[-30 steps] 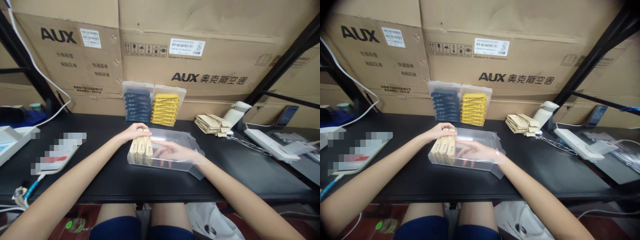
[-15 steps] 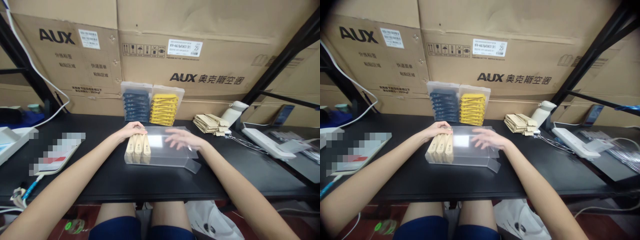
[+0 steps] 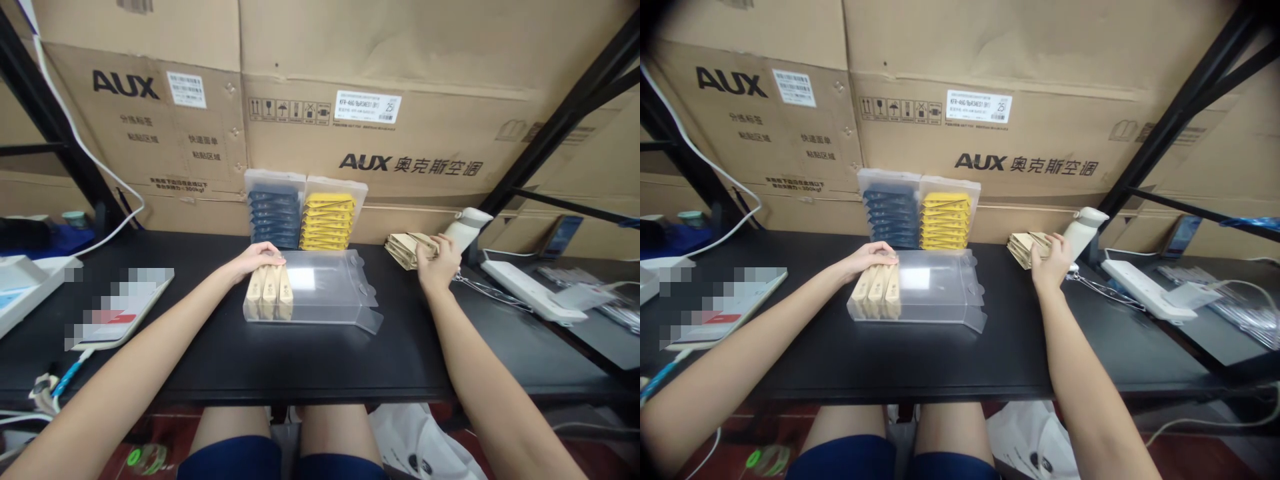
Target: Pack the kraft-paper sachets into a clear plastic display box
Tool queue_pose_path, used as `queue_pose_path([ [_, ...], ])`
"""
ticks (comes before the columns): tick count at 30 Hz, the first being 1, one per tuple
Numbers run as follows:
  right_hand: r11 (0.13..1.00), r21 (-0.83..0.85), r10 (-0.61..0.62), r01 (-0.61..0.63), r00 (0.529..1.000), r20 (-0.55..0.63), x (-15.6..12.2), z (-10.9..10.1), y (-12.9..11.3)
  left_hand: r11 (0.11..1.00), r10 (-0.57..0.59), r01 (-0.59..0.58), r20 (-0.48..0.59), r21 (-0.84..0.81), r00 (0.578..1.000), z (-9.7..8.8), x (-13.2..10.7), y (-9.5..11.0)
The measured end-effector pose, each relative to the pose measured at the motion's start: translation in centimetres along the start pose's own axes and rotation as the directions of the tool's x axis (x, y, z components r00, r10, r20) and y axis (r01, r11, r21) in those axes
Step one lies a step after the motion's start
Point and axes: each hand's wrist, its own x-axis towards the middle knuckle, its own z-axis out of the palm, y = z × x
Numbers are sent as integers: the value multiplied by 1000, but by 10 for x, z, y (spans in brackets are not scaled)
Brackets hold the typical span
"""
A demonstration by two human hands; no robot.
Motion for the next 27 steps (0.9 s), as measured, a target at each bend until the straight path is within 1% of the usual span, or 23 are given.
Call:
queue_pose_path([
  [1,997,-57,-41,44,998,46,-2,1,6,1000,-3,3,3,1,1000,0,0,0],
  [2,992,-109,-56,67,993,104,-3,2,10,1000,-6,6,6,2,1000,0,0,0],
  [5,974,-193,-64,119,961,270,-8,8,17,1000,-7,7,8,8,1000,-1,1,0],
  [7,966,-216,-66,142,943,326,-9,11,17,1000,-4,4,7,12,1000,-1,0,0],
  [10,957,-255,-41,137,936,349,-9,11,14,1000,2,-2,6,21,1000,0,0,0],
  [14,963,-250,-11,104,937,350,-9,9,12,1000,3,-4,9,13,1000,0,-1,1],
  [19,989,-137,-13,63,941,339,-8,7,10,1000,0,0,8,15,1000,0,-2,2],
  [21,997,-56,-33,51,957,288,-8,7,8,1000,-1,1,8,16,1000,0,-2,1],
  [24,997,69,-30,19,986,165,-7,7,0,1000,3,-3,14,7,1000,0,-1,0],
  [27,995,88,29,-38,994,102,-7,7,-13,1000,1,-1,13,13,1000,0,-1,0],
])
